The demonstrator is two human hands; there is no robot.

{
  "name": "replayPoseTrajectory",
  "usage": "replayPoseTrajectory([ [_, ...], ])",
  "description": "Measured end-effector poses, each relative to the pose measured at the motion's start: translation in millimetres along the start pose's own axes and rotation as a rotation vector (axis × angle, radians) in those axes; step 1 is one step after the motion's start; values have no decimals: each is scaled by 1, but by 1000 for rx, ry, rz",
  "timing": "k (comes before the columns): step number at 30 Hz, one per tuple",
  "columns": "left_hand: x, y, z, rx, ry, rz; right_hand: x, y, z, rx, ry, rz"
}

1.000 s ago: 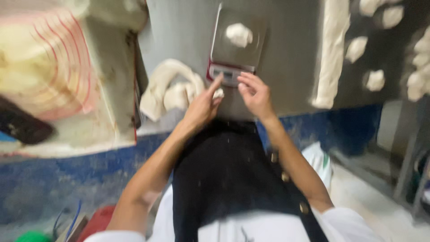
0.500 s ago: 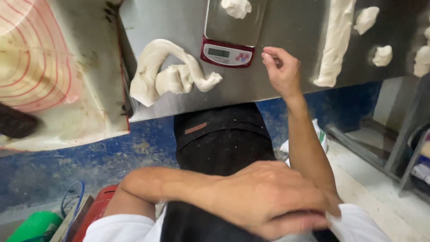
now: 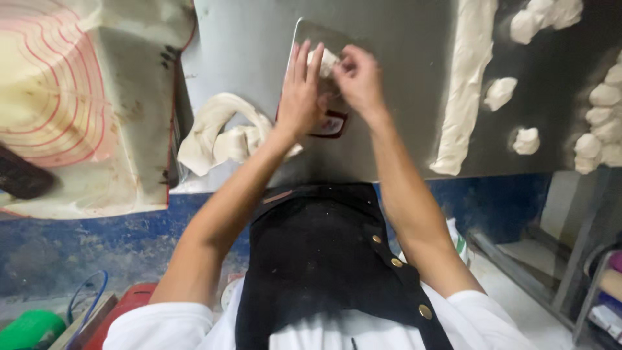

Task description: The person weighs pieces of dough on a digital scale and places them onto a large strip of dough on the counter.

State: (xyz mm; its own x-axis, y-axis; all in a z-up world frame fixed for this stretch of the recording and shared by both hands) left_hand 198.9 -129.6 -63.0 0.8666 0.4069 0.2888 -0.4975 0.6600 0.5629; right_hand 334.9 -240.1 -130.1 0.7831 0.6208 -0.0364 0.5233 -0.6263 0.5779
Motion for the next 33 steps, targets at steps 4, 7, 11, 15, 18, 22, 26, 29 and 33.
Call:
replayPoseTrajectory([
  [4,13,-34,-36,121,-108,-177,-6,-8,13,-117,-74,-35],
  [7,0,-49,-45,170,-20,-246,-25,8,9,-21,45,15],
  [11,-15,-52,-28,333,-76,-261,-45,43,-2,181,15,-77],
  [15,18,-41,18,324,-77,-317,-57,100,-39,736,-11,-86],
  [18,28,-13,52,-73,-68,-121,-62,127,-56,880,-30,-74],
  [22,30,3,65,-300,140,-379,-100,106,-79,721,-116,-196],
  [26,18,35,57,-449,384,-569,-117,82,-102,452,-73,-56],
  [29,-6,57,53,-803,527,-733,-131,80,-128,382,-60,9],
  [33,-23,67,53,-975,515,-958,-146,66,-168,340,93,-80],
])
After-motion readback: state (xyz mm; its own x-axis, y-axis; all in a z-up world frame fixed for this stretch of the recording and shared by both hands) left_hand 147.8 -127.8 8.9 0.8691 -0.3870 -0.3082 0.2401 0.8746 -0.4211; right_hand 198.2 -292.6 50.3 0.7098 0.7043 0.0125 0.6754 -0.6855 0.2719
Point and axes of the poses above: each hand's wrist, its own x-axis towards the middle knuckle, its own y-axis out of the back of the hand, z = x × y, the point moved 4 cm from there along x, towards the middle knuckle, and after that the axes turned 7 degrees about -x, right-handed, at the moved point
